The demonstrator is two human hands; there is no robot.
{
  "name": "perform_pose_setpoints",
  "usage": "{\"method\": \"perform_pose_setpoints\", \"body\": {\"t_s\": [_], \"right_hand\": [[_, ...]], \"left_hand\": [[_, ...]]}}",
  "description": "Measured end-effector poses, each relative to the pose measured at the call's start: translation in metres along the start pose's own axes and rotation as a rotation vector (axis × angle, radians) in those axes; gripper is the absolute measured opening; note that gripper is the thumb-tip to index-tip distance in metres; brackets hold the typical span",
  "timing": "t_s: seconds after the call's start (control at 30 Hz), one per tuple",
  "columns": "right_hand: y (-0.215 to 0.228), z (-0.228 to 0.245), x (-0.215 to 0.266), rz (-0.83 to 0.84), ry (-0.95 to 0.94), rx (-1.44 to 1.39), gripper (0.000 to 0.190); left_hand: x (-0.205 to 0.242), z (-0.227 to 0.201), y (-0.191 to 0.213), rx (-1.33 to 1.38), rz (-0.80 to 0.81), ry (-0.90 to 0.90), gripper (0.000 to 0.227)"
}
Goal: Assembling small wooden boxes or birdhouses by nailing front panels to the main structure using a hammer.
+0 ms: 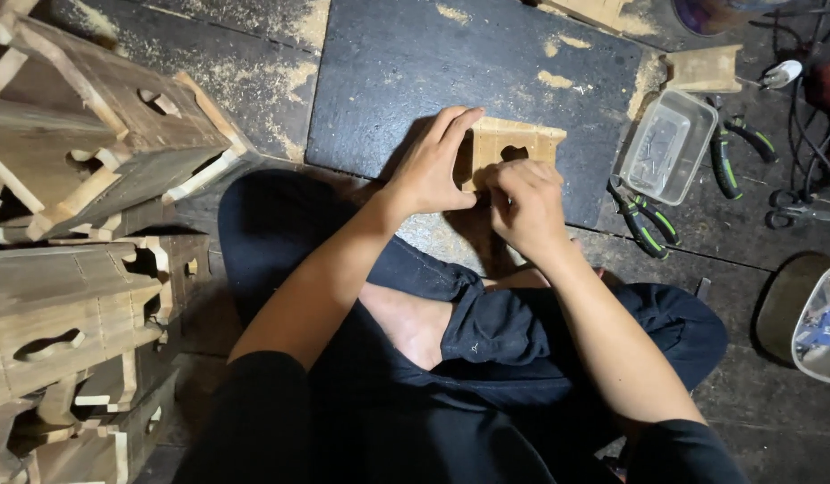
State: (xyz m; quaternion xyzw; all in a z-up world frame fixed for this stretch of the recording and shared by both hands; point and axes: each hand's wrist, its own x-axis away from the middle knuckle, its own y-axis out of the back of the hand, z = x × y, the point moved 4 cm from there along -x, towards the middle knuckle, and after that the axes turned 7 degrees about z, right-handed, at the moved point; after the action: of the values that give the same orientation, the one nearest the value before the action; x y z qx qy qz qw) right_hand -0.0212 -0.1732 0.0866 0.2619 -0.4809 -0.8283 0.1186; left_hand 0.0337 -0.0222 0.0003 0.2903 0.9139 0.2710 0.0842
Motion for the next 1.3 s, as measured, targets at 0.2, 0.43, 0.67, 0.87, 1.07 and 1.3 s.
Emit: {"method": "perform_pose_setpoints", "body": {"t_s": [0.2, 0.43, 0.67, 0.87, 1.07, 1.3], "right_hand": [[-0.003, 0.0, 0.001, 0.0, 0.164, 0.104, 0.016], [0.004, 0.009, -0.005, 0.03, 0.219, 0.143, 0.014], [0.036, -0.02, 0.058, 0.251, -0.331, 0.141, 0.036], [0.017, -0.048, 0.13, 1.073, -0.755, 0.415, 0.072], [0.057, -0.035, 0.131, 0.633, -0.907, -0.066, 0.039], [0.067, 0.021, 0.081, -0.101, -0.698, -0.828, 0.049]], "left_hand": [[-0.004, 0.005, -0.011, 0.025, -0.042, -0.011, 0.113], [0.003, -0.006, -0.001, 0.107, -0.087, -0.031, 0.108], [-0.001, -0.001, -0.003, 0.101, -0.223, -0.039, 0.099], [-0.002, 0.01, -0.019, 0.023, -0.293, -0.102, 0.088], [0.002, 0.017, -0.023, -0.013, -0.409, -0.145, 0.077], [0.006, 0.007, -0.023, -0.084, -0.453, -0.152, 0.081]]}}
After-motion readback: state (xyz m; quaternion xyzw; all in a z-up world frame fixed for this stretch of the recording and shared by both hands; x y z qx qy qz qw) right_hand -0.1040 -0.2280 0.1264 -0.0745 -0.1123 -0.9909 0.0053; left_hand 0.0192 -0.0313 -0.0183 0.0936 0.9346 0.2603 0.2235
